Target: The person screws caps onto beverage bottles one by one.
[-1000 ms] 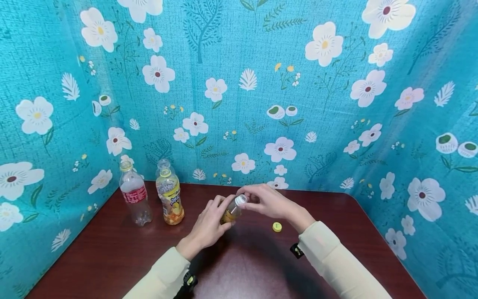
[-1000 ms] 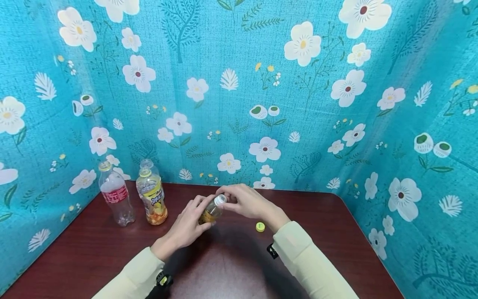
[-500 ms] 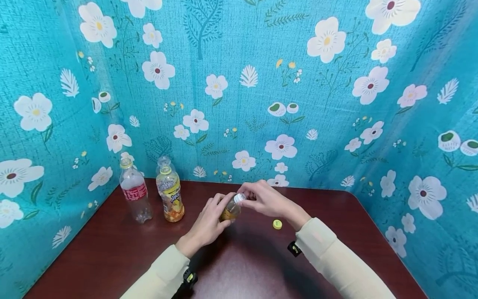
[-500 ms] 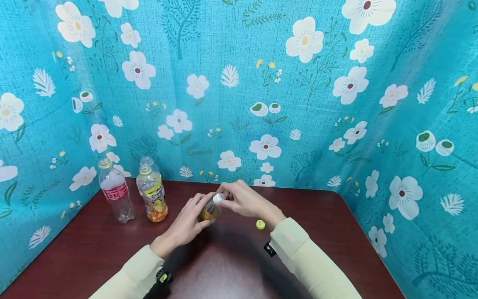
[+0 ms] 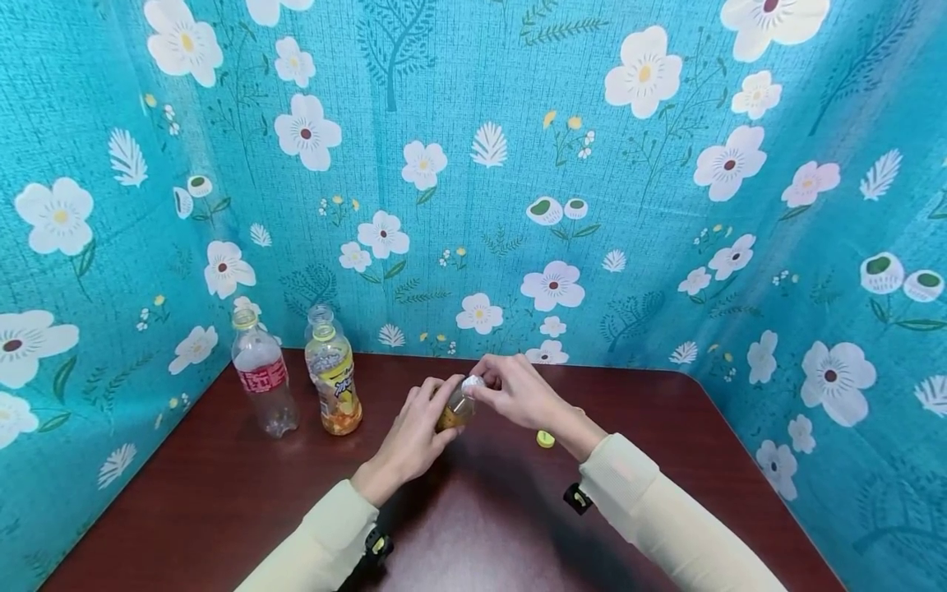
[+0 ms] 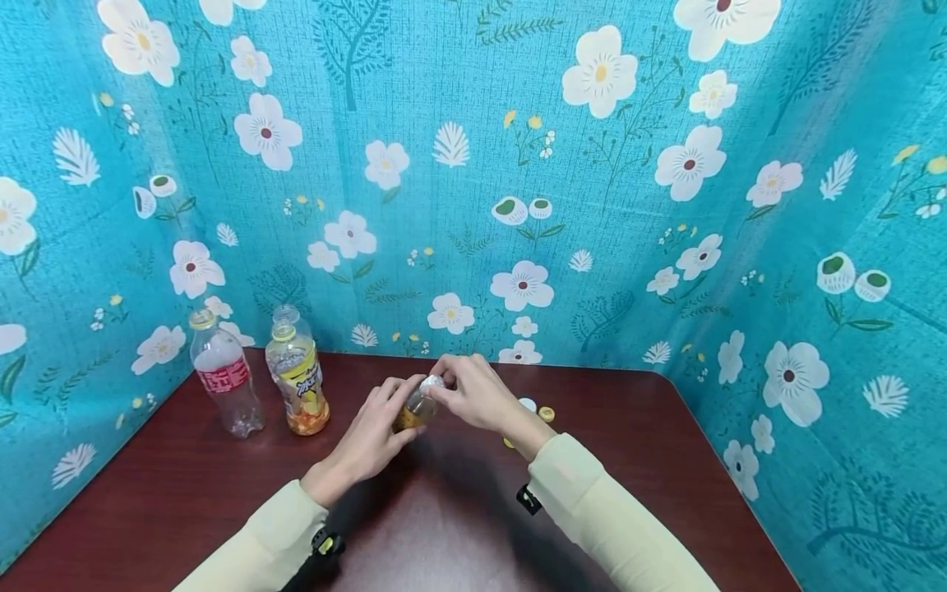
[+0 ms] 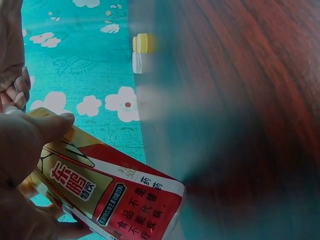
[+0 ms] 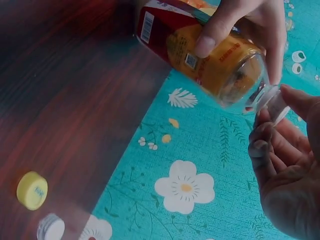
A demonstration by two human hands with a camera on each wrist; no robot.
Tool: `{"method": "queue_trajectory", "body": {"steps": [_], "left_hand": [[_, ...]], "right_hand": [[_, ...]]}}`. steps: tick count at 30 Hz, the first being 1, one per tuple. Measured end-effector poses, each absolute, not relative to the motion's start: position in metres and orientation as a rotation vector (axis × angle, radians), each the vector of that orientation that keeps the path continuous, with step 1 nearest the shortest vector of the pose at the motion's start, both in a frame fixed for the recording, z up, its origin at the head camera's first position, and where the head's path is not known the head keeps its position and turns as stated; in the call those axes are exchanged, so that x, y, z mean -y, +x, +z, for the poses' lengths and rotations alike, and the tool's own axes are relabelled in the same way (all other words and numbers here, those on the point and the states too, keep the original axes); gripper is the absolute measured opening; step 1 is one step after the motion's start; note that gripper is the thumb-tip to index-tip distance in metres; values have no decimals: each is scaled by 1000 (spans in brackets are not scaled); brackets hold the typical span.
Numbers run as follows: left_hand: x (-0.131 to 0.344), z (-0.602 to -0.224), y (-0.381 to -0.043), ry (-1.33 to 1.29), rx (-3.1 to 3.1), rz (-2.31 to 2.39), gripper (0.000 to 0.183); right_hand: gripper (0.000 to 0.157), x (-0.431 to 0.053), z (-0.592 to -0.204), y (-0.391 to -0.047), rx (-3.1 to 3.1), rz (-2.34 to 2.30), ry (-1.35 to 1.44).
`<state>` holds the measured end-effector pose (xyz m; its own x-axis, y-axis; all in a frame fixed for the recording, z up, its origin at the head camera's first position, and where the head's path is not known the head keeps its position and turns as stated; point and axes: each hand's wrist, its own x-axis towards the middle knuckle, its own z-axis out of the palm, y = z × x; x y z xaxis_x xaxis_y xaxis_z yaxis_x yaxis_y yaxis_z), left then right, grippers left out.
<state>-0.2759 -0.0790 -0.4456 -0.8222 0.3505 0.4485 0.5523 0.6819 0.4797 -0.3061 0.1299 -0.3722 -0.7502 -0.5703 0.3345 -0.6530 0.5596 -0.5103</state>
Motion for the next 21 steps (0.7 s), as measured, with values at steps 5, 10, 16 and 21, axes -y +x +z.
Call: {"method": "queue_trajectory", "body": {"steps": [5,10,16,21], "left_hand": [[82,-445,-276,-701,2597,-859,78],[84,-446,-277,-696,2566,-853,78],[86,-444,-279,-702,2543,-876,79],[88,-443,-281,-676,2547,-942,80]], "right_hand": [[20,-131,-375,-307,2661,974,1047],[24,-132,-376,-306,2647,995,1055],[25,-136,-373,-307,2622,1010,1080],[22,-140,-370,-307,2592,985,1073]]}}
